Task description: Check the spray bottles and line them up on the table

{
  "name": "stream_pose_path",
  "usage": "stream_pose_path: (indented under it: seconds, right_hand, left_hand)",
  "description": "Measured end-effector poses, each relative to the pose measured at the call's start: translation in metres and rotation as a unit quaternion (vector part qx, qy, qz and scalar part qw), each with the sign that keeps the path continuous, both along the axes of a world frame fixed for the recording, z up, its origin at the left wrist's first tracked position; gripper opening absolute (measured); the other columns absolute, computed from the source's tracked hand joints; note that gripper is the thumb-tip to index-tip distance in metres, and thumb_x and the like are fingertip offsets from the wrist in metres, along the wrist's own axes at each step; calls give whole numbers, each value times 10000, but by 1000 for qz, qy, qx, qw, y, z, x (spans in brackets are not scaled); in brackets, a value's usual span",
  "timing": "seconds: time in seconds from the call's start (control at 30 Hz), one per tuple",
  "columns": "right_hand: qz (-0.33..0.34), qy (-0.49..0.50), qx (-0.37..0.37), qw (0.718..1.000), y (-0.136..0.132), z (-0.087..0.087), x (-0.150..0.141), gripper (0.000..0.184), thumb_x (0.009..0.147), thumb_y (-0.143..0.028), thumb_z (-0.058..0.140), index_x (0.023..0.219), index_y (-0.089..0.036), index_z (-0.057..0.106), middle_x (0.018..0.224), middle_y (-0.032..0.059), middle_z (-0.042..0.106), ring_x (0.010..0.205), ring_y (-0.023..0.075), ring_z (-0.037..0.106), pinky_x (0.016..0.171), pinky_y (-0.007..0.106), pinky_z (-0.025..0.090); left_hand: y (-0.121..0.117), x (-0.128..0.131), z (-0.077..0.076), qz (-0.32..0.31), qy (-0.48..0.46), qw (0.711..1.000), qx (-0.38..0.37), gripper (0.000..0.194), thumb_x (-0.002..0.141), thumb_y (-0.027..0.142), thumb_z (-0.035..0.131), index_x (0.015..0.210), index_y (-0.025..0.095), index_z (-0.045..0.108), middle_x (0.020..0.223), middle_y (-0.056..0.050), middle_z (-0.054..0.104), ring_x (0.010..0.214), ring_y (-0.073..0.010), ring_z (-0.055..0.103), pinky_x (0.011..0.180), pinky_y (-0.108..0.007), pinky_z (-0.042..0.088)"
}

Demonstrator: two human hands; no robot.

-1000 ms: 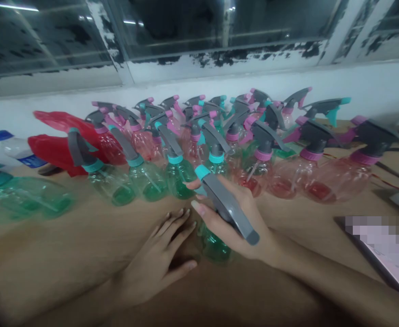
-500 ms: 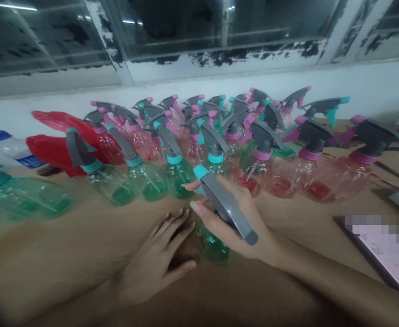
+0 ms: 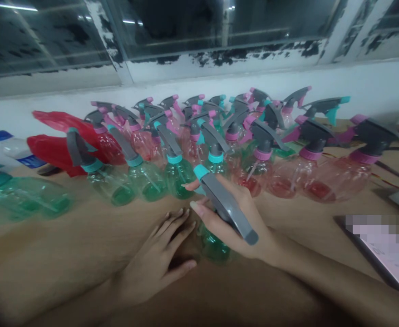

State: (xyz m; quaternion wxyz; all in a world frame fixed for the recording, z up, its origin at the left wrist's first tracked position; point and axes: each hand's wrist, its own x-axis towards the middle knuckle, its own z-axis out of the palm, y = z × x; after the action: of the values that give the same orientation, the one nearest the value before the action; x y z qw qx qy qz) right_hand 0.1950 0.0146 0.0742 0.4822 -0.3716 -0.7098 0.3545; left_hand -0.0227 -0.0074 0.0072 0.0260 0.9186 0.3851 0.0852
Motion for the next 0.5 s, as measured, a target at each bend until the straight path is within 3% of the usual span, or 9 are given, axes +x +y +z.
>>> stream_pose_path:
  seconds: [0.13,0.27,0.5]
  right_hand:
    - [2,0,1,1000,0,0,1,222,837,-250,601,1055,-286,615,968,4,695,735,165,679,668,328,554]
    - [4,4,-12,1000,0,1,1,232,836,-264,606,1066,-288,612,830,-9,687,668,166,662,611,324,533]
    - [0,-1,-11,1000,-2,2,0,209,836,-242,603,1042,-272,615,819,-7,684,679,168,665,622,315,533]
  left_hand:
    - [1,0,0,0,4,1000,-4,643,927,568,464,1403,148,365,1499,-136,306,1390,-281,244,1117,-490,236]
    - [1,1,0,-2,2,1000,0,639,931,564,458,1405,147,361,1500,-137,303,1394,-281,233,1118,-496,232]
    - [1,0,0,1,5,1000,0,633,926,551,482,1405,154,364,1502,-129,304,1395,-278,233,1118,-492,232]
